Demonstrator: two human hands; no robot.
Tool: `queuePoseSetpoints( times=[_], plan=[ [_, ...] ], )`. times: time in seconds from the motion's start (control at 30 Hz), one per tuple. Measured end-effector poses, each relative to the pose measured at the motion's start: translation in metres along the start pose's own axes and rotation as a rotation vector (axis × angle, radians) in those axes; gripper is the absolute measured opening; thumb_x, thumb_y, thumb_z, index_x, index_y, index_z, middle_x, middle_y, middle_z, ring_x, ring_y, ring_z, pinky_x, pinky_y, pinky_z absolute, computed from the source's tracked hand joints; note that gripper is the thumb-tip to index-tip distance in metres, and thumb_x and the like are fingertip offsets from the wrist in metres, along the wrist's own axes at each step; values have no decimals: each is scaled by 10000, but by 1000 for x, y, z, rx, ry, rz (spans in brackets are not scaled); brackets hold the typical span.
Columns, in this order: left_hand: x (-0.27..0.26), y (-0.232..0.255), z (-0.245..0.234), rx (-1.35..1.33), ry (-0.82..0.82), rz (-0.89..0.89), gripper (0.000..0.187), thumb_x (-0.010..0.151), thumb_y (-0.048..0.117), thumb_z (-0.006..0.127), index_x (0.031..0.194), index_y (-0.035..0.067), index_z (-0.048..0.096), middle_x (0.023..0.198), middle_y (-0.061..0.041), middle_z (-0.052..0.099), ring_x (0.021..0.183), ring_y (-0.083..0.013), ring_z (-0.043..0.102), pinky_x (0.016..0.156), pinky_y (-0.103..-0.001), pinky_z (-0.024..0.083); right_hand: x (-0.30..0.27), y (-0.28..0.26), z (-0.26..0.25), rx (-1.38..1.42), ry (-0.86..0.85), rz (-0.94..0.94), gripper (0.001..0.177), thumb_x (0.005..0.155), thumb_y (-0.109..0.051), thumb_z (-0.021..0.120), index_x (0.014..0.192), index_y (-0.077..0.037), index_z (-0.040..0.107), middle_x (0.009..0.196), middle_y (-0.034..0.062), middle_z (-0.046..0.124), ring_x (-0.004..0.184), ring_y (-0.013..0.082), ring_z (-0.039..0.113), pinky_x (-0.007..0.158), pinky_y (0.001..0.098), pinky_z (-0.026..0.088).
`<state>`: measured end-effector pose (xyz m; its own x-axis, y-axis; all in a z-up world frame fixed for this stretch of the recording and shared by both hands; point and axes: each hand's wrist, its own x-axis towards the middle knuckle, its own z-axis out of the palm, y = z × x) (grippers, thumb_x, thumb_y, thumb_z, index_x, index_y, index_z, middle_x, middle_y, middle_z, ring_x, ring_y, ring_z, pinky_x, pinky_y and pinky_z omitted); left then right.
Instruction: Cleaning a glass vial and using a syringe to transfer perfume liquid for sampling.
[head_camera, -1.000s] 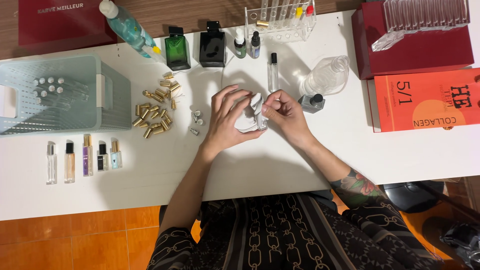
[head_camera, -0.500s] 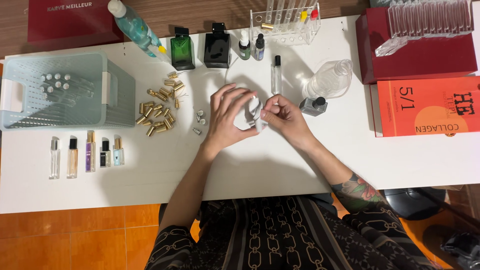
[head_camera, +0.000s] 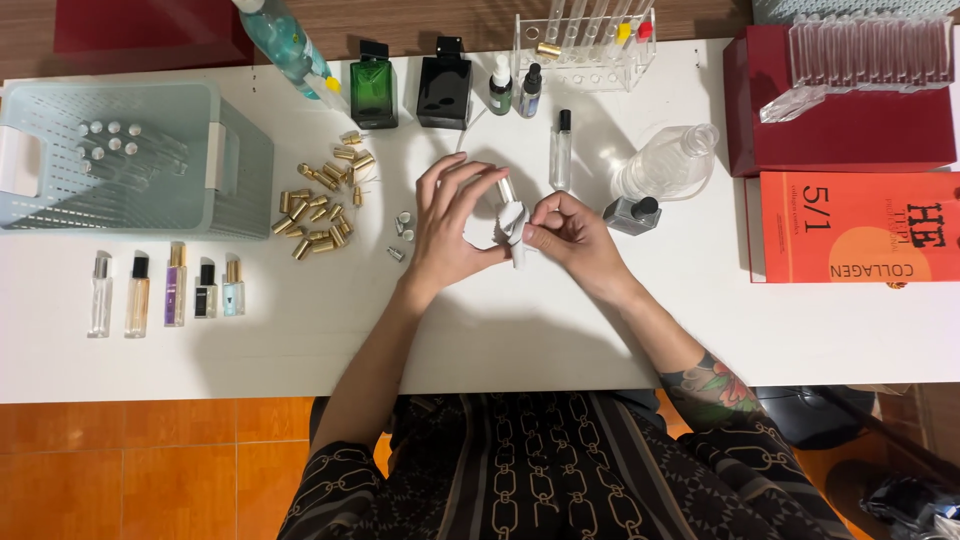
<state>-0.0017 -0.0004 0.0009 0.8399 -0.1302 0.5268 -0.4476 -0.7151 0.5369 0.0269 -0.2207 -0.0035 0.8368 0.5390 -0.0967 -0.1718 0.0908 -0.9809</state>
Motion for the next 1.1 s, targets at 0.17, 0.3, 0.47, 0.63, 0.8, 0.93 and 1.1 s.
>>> queuePoseSetpoints(
  times=[0.17, 0.3, 0.47, 0.63, 0.8, 0.93, 1.1],
  plan=[
    [-7, -3, 13, -26, -65, 122, 863, 682, 434, 958, 1411, 162, 586, 1407, -33, 541, 1431, -299, 384, 1210, -474, 327, 2, 9, -3, 103, 45, -71, 116, 1028, -40, 644, 1053, -53, 532, 960, 13, 692, 905, 52, 612, 826, 239, 526],
    [-7, -6, 14, -8, -64, 113, 895, 632, 432, 967, 1398, 165, 590, 1398, -42, 537, 1413, -306, 387, 1192, -491, 320, 3, 15, -8, 90, 43, -38, 100, 1052, -35, 639, 1065, -46, 540, 966, 15, 683, 908, 49, 590, 818, 236, 501],
    [-5, -10, 10, -6, 9, 64, 913, 612, 371, 958, 1429, 202, 588, 1422, -11, 530, 1439, -302, 388, 1232, -467, 330, 1, 9, -4, 18, -18, -34, 129, 1017, -28, 665, 1059, -51, 546, 980, 15, 678, 916, 54, 603, 834, 240, 510],
    [-3, -2, 4, -62, -125, 142, 918, 612, 377, 980, 1421, 200, 585, 1410, -17, 532, 1430, -295, 403, 1195, -490, 321, 1, 12, -5, 87, 32, -88, 135, 1024, -33, 669, 1061, -56, 542, 993, 11, 680, 936, 53, 603, 854, 242, 510],
    [-5, -11, 12, 3, 25, 76, 913, 645, 420, 975, 1441, 199, 584, 1412, -18, 515, 1426, -292, 368, 1221, -472, 324, 1, 11, -4, 15, 9, -20, 119, 1041, -21, 662, 1063, -54, 550, 973, 8, 674, 902, 52, 575, 824, 238, 485],
    [-4, -8, 7, -68, -10, 100, 909, 660, 438, 978, 1436, 181, 581, 1421, -17, 517, 1443, -292, 358, 1235, -476, 324, 1, 9, -1, 68, 2, -48, 119, 1018, -31, 655, 1050, -64, 546, 973, 3, 688, 911, 58, 619, 850, 253, 534],
    [-4, -3, 8, -46, -68, 127, 870, 664, 421, 985, 1398, 163, 595, 1399, -29, 531, 1421, -304, 379, 1200, -485, 320, 3, 11, -6, 126, 37, -80, 124, 1039, -33, 654, 1063, -64, 536, 1003, 2, 687, 940, 50, 601, 862, 239, 507]
  ],
)
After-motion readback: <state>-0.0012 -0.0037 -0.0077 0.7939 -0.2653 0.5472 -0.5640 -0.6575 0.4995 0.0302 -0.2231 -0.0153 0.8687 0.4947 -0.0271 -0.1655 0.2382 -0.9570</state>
